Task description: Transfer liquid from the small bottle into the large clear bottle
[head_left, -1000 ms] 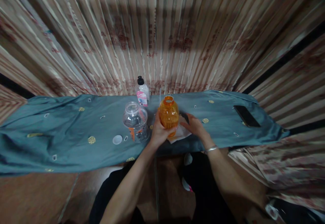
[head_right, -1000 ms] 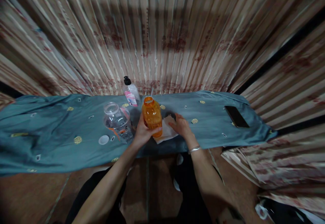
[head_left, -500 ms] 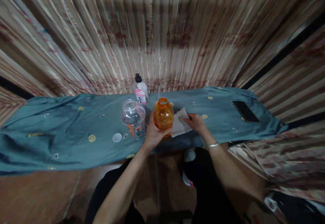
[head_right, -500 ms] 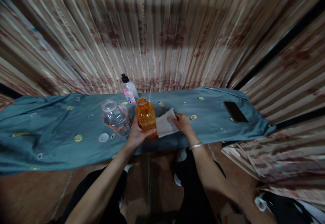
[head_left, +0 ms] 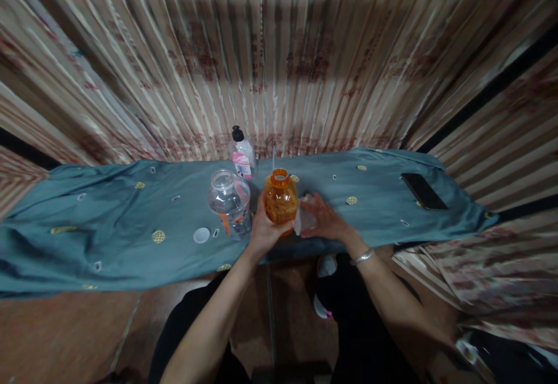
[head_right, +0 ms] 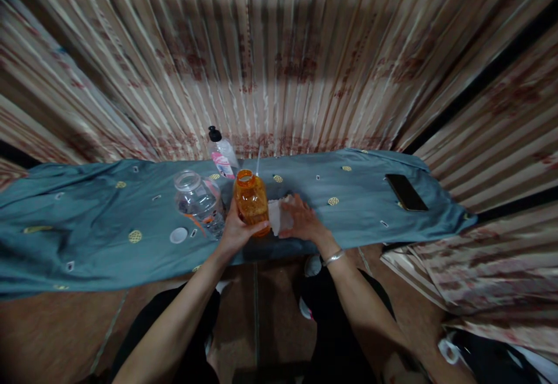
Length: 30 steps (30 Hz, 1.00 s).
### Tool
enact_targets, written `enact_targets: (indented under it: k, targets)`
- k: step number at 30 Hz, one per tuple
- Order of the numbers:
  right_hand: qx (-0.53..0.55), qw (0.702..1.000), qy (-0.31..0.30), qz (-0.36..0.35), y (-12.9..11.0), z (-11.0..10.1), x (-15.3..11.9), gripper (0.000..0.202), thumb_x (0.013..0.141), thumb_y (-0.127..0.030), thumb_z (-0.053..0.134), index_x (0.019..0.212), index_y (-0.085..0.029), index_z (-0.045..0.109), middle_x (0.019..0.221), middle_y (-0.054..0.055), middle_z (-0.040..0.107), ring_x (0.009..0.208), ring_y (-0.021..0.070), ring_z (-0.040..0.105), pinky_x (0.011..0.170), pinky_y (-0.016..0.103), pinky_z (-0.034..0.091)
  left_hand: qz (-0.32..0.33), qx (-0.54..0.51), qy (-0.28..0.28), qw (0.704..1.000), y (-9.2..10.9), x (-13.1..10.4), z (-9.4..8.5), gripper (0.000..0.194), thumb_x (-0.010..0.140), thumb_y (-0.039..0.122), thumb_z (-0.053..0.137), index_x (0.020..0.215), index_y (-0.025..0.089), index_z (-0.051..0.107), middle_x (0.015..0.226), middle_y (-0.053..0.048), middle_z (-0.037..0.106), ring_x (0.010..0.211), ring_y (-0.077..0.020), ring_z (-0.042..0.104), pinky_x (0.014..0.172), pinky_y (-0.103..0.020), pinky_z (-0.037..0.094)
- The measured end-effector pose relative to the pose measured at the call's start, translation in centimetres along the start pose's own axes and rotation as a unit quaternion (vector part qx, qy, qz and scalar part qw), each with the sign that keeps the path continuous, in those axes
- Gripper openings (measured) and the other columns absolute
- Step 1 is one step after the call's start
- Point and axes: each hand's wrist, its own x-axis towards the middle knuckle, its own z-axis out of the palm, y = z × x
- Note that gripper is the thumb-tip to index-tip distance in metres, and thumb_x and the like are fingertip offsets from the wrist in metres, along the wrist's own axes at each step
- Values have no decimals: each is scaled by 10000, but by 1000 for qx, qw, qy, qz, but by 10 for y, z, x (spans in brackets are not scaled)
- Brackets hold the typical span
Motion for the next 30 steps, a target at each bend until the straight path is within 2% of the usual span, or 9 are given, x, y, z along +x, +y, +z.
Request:
enact_targets:
  k: [3,5,7,10,12,16,22,26,30]
  targets:
    - [38,998,36,-32,0,6,1,630,790,-301,842,1394,-231,680,1628,167,526,1506,371,489,1223,529,410,1,4,-3,1000,-2,-1,0,1026,542,260,973,1436,230,469,1354,-122,704,1289,-324,686,1145,-511,514]
    - [66,995,78,-23,4,6,6,306,890,-215,686,1188,-208,756,1414,159,704,1330,299,644,1141,433,478,0,7,0,1000,-3,-1,0,1040,536,278,979,1440,222,467,1365,-134,697,1301,-333,678,1156,-524,503]
    - [96,988,119,11,12,1,14,177,933,-215,574,970,-198,747,1100,142,795,1069,264,733,972,373,541,0,11,5,1000,-4,0,-1,1046,531,290,983,1441,222,470,1379,-140,690,1315,-338,668,1170,-534,489]
    - [168,967,180,69,26,-12,23,227,921,-316,539,732,-225,627,657,33,672,732,205,664,694,294,501,0,13,11,1000,-6,0,0,1051,523,298,988,1438,228,476,1401,-139,681,1334,-338,657,1182,-538,479]
    - [230,947,202,93,33,-20,27,282,886,-406,551,658,-239,549,528,-31,534,592,161,559,573,260,422,-1,13,14,1000,-7,1,0,1053,522,299,989,1439,228,475,1406,-139,681,1336,-337,658,1181,-539,483]
    - [357,899,224,120,33,-27,30,325,799,-546,598,735,-228,588,500,-78,487,485,119,470,482,234,349,-4,13,18,1000,-6,1,-1,1049,520,293,990,1434,233,479,1373,-133,703,1297,-332,683,1167,-541,498]
    - [499,818,251,137,23,-44,31,460,703,-557,696,1034,-238,685,669,-35,712,659,186,688,587,264,520,3,22,22,1000,2,-8,-12,984,509,344,990,1372,209,537,1375,-150,699,1280,-343,688,1157,-553,497]
    - [555,780,252,144,19,-56,25,429,715,-534,729,1022,-237,697,761,4,773,787,229,750,646,293,577,4,26,14,1000,9,-22,-20,996,492,350,990,1372,206,548,1359,-149,706,1280,-349,688,1160,-555,495]
    - [594,763,219,132,1,-53,17,355,666,-445,804,932,-230,708,742,10,777,673,200,724,600,289,568,1,22,-8,1000,12,-33,-24,1017,514,349,983,1411,211,524,1335,-144,718,1265,-349,698,1146,-552,511]
